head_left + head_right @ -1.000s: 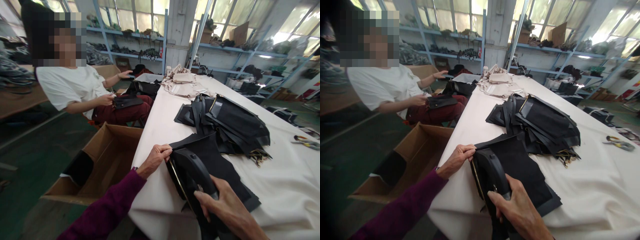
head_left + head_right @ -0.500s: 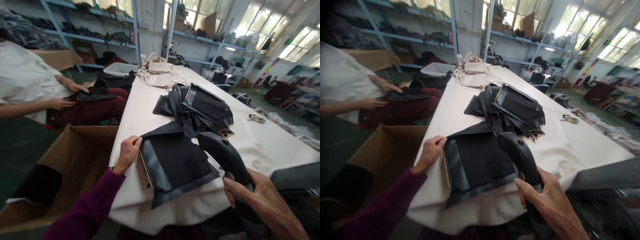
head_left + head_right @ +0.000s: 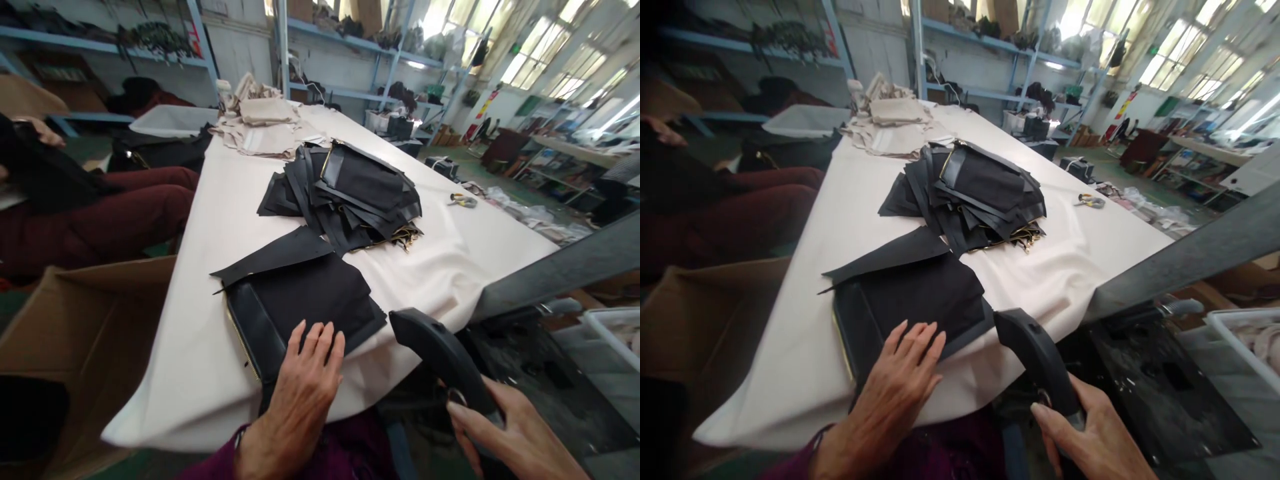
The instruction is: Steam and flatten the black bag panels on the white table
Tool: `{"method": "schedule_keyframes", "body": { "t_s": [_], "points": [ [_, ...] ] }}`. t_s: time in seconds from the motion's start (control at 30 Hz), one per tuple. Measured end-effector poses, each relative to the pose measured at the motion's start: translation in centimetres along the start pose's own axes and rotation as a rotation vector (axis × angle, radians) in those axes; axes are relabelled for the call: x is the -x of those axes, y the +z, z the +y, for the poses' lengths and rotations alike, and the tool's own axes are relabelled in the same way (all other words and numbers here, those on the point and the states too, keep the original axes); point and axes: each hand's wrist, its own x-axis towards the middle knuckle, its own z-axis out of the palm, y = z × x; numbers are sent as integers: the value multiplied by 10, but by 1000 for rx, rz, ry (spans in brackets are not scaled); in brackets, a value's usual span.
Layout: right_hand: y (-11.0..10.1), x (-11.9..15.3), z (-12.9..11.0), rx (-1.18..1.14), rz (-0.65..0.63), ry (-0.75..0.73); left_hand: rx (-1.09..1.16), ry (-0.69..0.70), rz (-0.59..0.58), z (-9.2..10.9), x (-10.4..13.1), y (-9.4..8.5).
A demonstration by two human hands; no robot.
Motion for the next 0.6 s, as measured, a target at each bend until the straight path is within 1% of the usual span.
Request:
{"method": "schedule_keyframes", "body": {
  "t_s": [0.03,0.1,0.2,0.3,0.4,0.47,0.53,0.57,0.6],
  "points": [
    [2,-5,0,-45,-24,-21,-21,-12,-25,2,-1,8],
    [4,-17,-3,-129,-51,-71,-56,-38,-45,-1,-2,21],
    [5,-41,-9,-194,-71,-134,-71,-44,-26,-10,0,31],
    [6,-62,-17,-233,-112,-152,-58,-4,12,-15,4,32],
    [7,-78,-25,-268,-149,-142,-21,51,25,-16,9,33],
    [7,-85,-30,-277,-137,-123,36,59,38,-18,13,35],
    [4,-89,-34,-268,-87,-106,148,28,65,-26,15,35],
    [1,-88,-35,-257,-58,-101,231,-16,83,-32,14,33],
    [-3,-86,-36,-242,-30,-97,326,-89,95,-41,12,30]
  ]
}}
